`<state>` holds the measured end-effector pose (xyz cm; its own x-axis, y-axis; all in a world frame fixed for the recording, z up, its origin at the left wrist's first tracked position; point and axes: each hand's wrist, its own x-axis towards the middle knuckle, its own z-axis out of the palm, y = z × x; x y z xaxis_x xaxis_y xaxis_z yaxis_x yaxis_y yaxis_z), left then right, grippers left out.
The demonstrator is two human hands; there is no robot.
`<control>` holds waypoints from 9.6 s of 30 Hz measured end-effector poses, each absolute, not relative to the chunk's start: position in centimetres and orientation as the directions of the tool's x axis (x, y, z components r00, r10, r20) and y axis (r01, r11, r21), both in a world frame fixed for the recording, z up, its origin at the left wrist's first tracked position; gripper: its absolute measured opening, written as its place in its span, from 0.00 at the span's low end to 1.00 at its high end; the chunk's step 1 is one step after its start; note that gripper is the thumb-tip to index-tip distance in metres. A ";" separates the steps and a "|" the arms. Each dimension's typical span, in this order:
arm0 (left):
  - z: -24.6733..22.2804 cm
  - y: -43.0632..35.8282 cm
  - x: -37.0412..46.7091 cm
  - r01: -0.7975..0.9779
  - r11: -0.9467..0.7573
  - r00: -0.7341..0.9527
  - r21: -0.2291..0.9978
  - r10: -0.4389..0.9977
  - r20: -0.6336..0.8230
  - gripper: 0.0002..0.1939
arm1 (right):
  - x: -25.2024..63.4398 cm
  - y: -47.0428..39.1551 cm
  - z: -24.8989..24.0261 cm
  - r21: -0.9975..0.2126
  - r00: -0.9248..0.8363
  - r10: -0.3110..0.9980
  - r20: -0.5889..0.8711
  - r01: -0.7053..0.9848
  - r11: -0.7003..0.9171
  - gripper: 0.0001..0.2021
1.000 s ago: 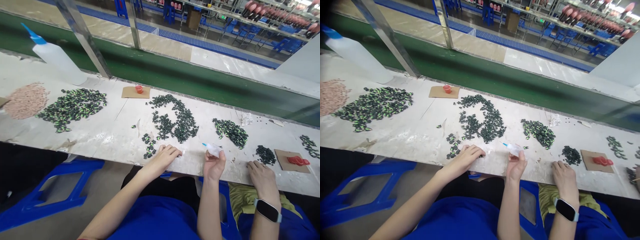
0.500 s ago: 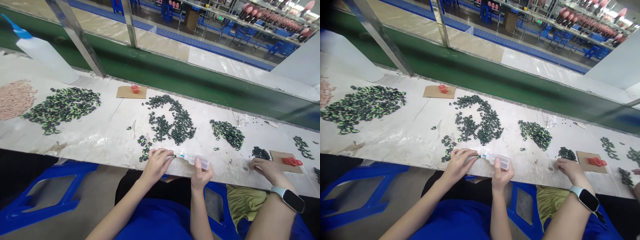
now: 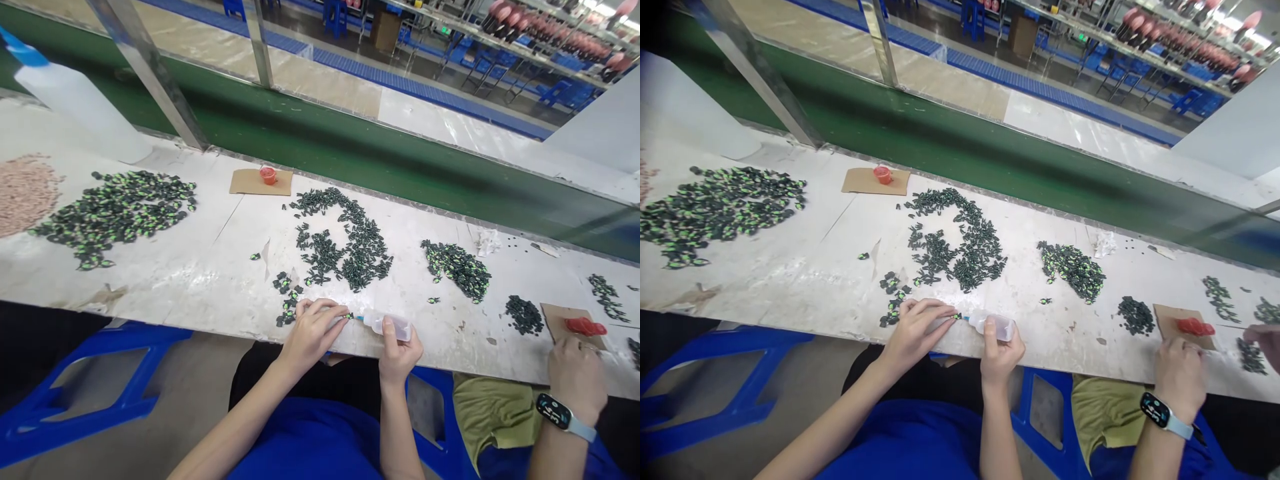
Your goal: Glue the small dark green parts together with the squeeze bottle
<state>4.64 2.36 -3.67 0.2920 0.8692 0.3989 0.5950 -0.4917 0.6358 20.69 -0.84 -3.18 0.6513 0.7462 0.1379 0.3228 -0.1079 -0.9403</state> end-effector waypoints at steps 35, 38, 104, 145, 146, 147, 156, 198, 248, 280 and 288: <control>-3.9 2.1 5.0 0.598 -0.457 0.229 0.658 0.885 0.406 0.06 | 20.7 -0.4 -2.6 -0.959 0.669 0.737 0.101 0.263 -0.107 0.18; -3.9 2.2 4.9 0.597 -0.457 0.231 0.659 0.885 0.405 0.06 | 20.7 -0.4 -2.8 -0.967 0.678 0.730 0.085 0.232 -0.103 0.16; -2.4 1.9 5.1 0.245 -0.368 -0.191 0.897 0.889 0.417 0.06 | 14.9 1.1 -1.7 -0.994 0.356 0.934 0.042 -0.080 0.075 0.09; 0.4 1.1 5.7 0.568 -0.597 0.177 0.566 0.761 0.624 0.14 | 18.3 -0.5 -2.1 -0.994 0.324 0.945 0.044 -0.077 0.073 0.13; 0.2 1.0 5.8 0.562 -0.599 0.196 0.570 0.766 0.612 0.14 | 18.6 -0.6 -2.1 -0.997 0.316 0.948 0.038 -0.056 0.058 0.13; 0.1 1.0 5.9 0.553 -0.601 0.215 0.577 0.772 0.598 0.14 | 18.9 -0.7 -2.1 -0.999 0.305 0.952 0.035 -0.027 0.045 0.13; -0.7 1.2 5.9 0.540 -0.595 0.289 0.595 0.795 0.533 0.13 | 24.0 -1.6 -0.9 -0.912 0.346 0.923 0.169 0.411 0.013 0.08; -2.0 5.4 5.0 0.342 -0.481 0.453 0.807 0.837 0.306 0.11 | 23.7 1.9 -1.9 -0.974 0.387 0.919 0.080 0.227 -0.011 0.16; -4.7 3.0 5.5 0.405 -0.337 0.095 0.850 0.940 0.328 0.03 | 22.6 0.9 -2.0 -0.965 0.433 0.901 -0.026 0.226 -0.136 0.14; -4.6 3.1 5.4 0.381 -0.291 0.108 0.877 0.957 0.271 0.03 | 23.3 1.1 -2.4 -0.999 0.606 0.795 0.032 0.035 0.013 0.15; -4.9 3.3 5.0 0.454 -0.369 0.113 0.811 0.927 0.358 0.08 | 24.9 3.0 -2.2 -0.991 0.622 0.780 0.071 0.133 -0.016 0.25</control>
